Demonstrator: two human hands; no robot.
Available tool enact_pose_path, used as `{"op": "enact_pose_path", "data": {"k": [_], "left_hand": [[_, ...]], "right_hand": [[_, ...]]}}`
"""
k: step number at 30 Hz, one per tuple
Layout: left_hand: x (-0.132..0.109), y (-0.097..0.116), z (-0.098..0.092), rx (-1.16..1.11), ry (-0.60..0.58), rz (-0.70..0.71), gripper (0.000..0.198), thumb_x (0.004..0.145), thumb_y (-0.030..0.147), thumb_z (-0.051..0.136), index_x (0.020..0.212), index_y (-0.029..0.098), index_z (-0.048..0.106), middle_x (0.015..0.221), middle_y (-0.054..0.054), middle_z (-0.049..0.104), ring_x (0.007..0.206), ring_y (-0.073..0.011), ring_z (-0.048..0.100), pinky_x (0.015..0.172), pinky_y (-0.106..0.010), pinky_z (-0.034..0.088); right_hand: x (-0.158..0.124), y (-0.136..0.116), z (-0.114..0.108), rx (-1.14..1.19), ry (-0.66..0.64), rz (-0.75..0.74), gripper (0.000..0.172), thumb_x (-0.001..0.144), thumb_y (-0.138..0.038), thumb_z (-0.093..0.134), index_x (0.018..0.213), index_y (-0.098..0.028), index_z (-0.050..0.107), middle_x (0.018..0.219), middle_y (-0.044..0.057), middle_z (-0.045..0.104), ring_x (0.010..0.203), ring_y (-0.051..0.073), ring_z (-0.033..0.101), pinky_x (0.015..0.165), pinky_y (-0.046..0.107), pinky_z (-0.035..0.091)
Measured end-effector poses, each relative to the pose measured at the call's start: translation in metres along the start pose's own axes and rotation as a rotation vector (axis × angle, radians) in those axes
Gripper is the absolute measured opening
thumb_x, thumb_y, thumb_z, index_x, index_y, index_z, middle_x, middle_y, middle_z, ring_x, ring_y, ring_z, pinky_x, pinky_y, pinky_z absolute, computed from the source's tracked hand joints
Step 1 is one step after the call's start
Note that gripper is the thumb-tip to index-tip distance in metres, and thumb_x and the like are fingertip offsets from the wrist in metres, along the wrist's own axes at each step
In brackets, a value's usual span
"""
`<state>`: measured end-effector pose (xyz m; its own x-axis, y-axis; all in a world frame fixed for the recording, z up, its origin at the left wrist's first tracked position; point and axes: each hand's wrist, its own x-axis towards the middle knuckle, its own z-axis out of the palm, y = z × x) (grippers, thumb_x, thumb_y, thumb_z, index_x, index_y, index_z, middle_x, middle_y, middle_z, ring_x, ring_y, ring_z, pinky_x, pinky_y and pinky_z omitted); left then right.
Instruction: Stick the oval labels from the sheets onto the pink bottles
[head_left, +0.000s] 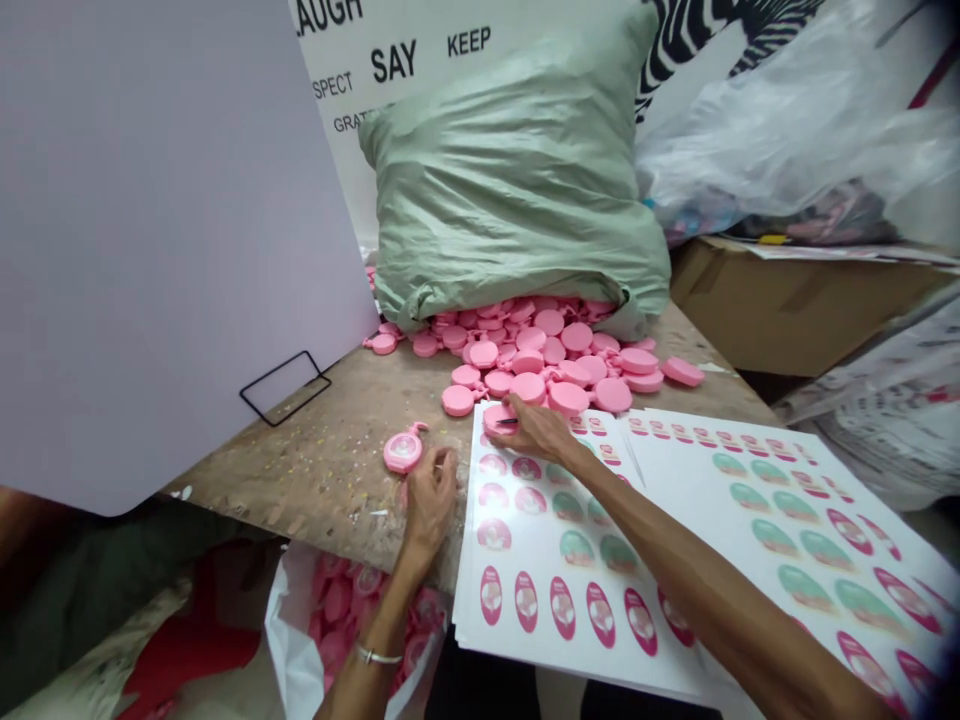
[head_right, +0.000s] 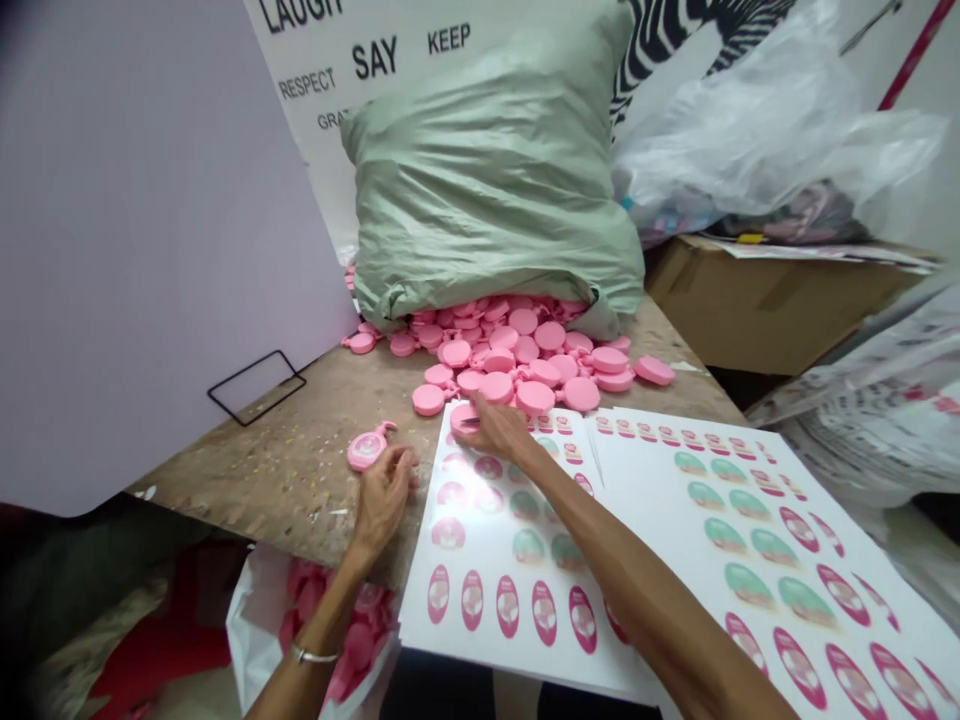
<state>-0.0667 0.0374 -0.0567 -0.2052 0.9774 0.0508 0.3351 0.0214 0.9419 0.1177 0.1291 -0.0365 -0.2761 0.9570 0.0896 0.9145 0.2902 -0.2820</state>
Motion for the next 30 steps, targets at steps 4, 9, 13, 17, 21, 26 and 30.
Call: {"op": "enact_pose_path", "data": {"k": [4,9,13,17,21,26,30], "left_hand": [[0.012,0.007,0.033,-0.026,-0.146,-0.107,0.047,0.091,0.053,0.032,0.092,0.014,0.059,0.075,-0.008,0.065,0.057,-0.0167,0.063,0.058,-0.03,0.051],[0.037,0.029,0.049,0.216,-0.033,-0.014,0.038,0.08,0.042,0.06,0.106,0.015,0.057,0.117,-0.019,0.058,0.117,-0.0336,0.052,0.093,-0.045,0.041],[0.06,0.047,0.06,0.34,-0.075,0.028,0.04,0.067,0.026,0.073,0.102,0.014,0.058,0.128,-0.021,0.053,0.132,-0.0378,0.035,0.105,-0.048,0.027],[0.065,0.052,0.074,0.347,-0.137,0.031,0.038,0.059,0.01,0.074,0.094,0.013,0.058,0.126,-0.021,0.055,0.132,-0.0368,0.037,0.106,-0.046,0.026],[0.051,0.047,0.07,0.225,-0.16,0.003,0.03,0.066,0.017,0.072,0.092,0.013,0.058,0.113,-0.018,0.062,0.115,-0.0339,0.053,0.097,-0.045,0.038],[0.013,0.035,0.03,-0.085,-0.185,-0.048,0.031,0.081,0.036,0.061,0.103,0.015,0.057,0.103,-0.012,0.066,0.091,-0.0224,0.065,0.078,-0.034,0.053],[-0.022,0.026,0.007,-0.69,-0.27,-0.272,0.046,0.073,0.025,0.072,0.114,0.018,0.052,0.092,-0.007,0.069,0.079,-0.0201,0.068,0.066,-0.032,0.057]], "right_hand": [[-0.042,0.005,-0.006,0.146,-0.068,-0.187,0.04,0.08,-0.037,0.057,0.118,-0.025,0.051,0.088,0.003,0.071,0.079,0.021,0.065,0.067,0.027,0.041],[-0.079,0.016,0.002,0.45,0.051,0.002,0.02,0.083,-0.038,0.052,0.096,-0.023,0.056,0.074,0.002,0.067,0.066,0.018,0.06,0.061,0.027,0.04],[-0.092,0.032,0.005,0.647,0.198,0.101,0.027,0.084,-0.048,0.05,0.087,-0.021,0.056,0.074,0.002,0.064,0.065,0.017,0.058,0.06,0.028,0.042],[-0.109,0.037,0.0,0.639,0.197,0.23,0.037,0.085,-0.055,0.048,0.098,-0.021,0.055,0.075,0.002,0.064,0.065,0.018,0.059,0.06,0.029,0.043],[-0.124,0.025,-0.001,0.555,0.197,0.24,0.03,0.091,-0.047,0.036,0.086,-0.022,0.052,0.075,0.003,0.065,0.066,0.018,0.058,0.061,0.029,0.039],[-0.134,-0.002,0.002,0.394,0.154,0.174,0.018,0.089,-0.037,0.045,0.083,-0.023,0.056,0.071,0.002,0.061,0.066,0.018,0.054,0.06,0.029,0.035],[-0.141,-0.015,0.004,0.355,0.186,0.125,0.013,0.088,-0.031,0.048,0.083,-0.022,0.056,0.078,0.003,0.064,0.075,0.02,0.054,0.071,0.032,0.035]]}}
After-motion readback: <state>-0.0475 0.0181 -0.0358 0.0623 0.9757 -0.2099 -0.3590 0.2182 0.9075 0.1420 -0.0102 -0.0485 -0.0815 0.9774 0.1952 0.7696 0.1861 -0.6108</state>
